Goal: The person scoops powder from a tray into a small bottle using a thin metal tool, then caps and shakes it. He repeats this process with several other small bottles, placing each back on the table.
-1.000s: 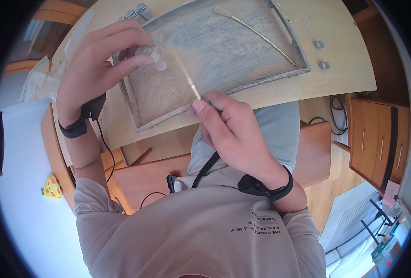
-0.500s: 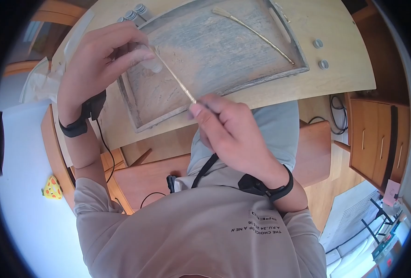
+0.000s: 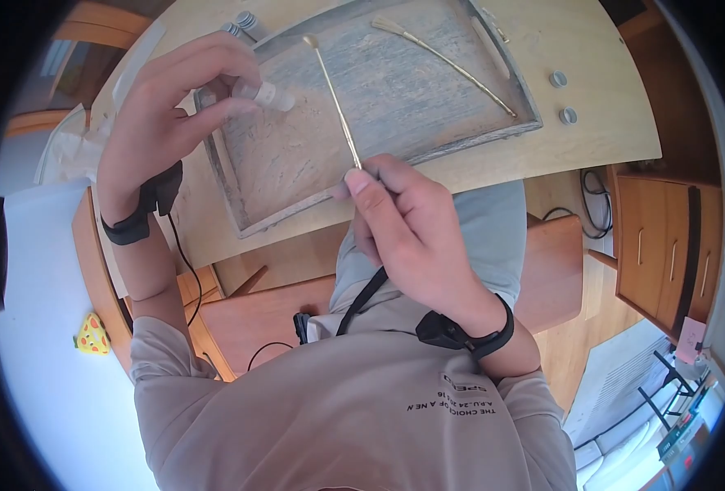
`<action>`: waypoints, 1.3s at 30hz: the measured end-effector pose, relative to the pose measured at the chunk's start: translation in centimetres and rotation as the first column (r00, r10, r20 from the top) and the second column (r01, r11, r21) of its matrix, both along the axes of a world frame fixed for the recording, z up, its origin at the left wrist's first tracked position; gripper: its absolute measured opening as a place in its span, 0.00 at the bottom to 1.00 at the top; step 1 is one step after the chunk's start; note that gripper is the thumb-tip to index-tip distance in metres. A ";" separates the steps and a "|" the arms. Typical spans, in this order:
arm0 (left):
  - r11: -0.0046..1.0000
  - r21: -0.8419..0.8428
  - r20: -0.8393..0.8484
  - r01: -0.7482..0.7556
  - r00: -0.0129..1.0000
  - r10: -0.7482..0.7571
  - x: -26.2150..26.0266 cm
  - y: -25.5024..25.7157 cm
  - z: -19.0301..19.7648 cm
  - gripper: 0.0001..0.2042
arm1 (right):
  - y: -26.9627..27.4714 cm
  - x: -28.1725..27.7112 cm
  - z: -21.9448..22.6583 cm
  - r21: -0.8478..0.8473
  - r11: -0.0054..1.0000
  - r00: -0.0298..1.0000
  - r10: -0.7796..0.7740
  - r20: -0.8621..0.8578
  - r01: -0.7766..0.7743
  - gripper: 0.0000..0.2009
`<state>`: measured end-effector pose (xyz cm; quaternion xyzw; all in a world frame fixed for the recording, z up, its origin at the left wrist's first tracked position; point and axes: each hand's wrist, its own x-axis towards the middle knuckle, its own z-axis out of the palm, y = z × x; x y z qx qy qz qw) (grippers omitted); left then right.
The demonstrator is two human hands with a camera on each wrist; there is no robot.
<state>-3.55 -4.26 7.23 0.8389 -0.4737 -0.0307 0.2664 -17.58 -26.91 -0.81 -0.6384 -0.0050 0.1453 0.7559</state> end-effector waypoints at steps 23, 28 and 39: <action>0.999 -0.044 -0.051 -0.029 0.998 0.026 -0.2 0.4 -0.1 0.10 | 1.7 -1.0 -0.4 -0.124 0.992 0.994 0.001 0.106 0.013 0.10; 1.000 -0.018 -0.029 -0.006 1.000 0.005 -0.3 0.1 0.2 0.11 | 2.3 -1.1 -0.6 -0.100 0.989 0.991 -0.101 0.087 0.110 0.09; 1.000 -0.007 0.021 0.016 1.000 -0.016 0.0 0.2 0.3 0.12 | 1.5 -0.5 -0.9 -0.176 0.974 0.982 -0.113 0.153 0.140 0.10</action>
